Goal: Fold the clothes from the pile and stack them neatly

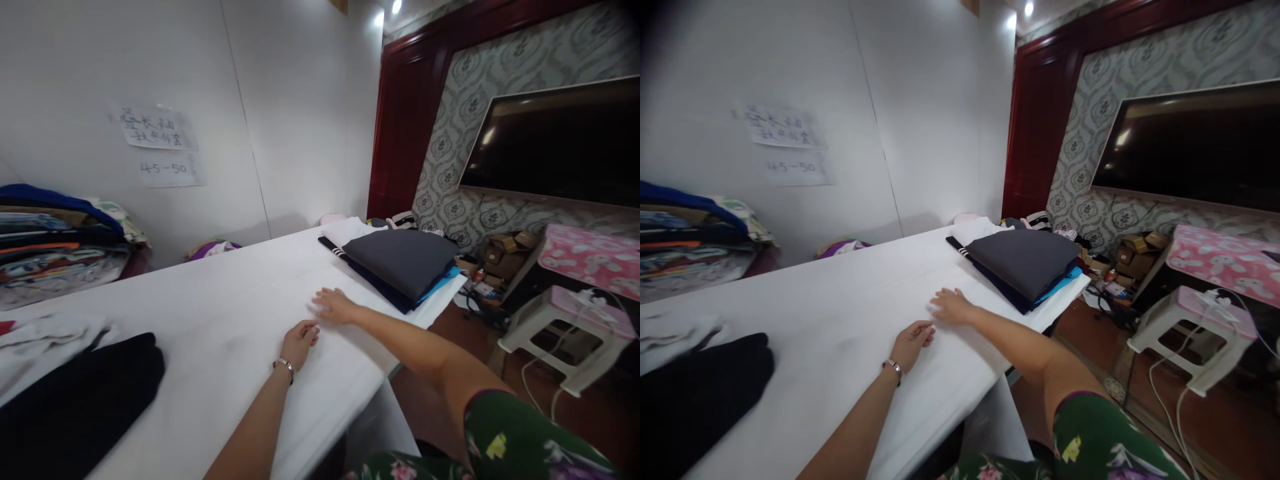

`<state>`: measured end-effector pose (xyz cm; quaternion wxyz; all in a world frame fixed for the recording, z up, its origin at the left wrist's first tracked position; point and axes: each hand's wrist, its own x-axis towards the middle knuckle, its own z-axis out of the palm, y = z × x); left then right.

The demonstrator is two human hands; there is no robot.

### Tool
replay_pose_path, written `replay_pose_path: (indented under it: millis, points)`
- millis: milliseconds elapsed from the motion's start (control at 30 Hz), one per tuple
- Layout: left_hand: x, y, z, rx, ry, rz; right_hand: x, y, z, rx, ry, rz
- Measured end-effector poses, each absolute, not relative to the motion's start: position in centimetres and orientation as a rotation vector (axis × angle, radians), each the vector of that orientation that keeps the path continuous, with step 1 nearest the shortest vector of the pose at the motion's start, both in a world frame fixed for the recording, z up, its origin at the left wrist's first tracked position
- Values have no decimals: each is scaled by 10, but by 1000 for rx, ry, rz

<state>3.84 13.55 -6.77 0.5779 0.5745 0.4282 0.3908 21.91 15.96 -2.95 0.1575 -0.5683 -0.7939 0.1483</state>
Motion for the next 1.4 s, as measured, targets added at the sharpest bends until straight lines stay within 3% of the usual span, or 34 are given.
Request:
replay_pose_path:
  millis: [133,300,567,633,1033,1300,1400]
  points:
    - [28,141,-68,1472,1149,1009,164,160,-66,-1419,-1793,844]
    - [7,147,-52,1579,1414,1123,109,178,-72,-1402,-1541,943]
    - [-40,143,-40,1652,1662,983,69,161,-73,-1219,-1616,984]
    - [-62,136,-34,1692,1721,933,73,155,-76,-1261,-1757,871]
    - [-261,95,39,1893,2475,935,86,162,-103,-1235,-1796,898]
    - [-340,80,67,1753,2890,1012,88,165,-107,-1236,-1833,915]
    - [-367,78,79,1581,3135,820,89,166,-108,-1240,-1855,909]
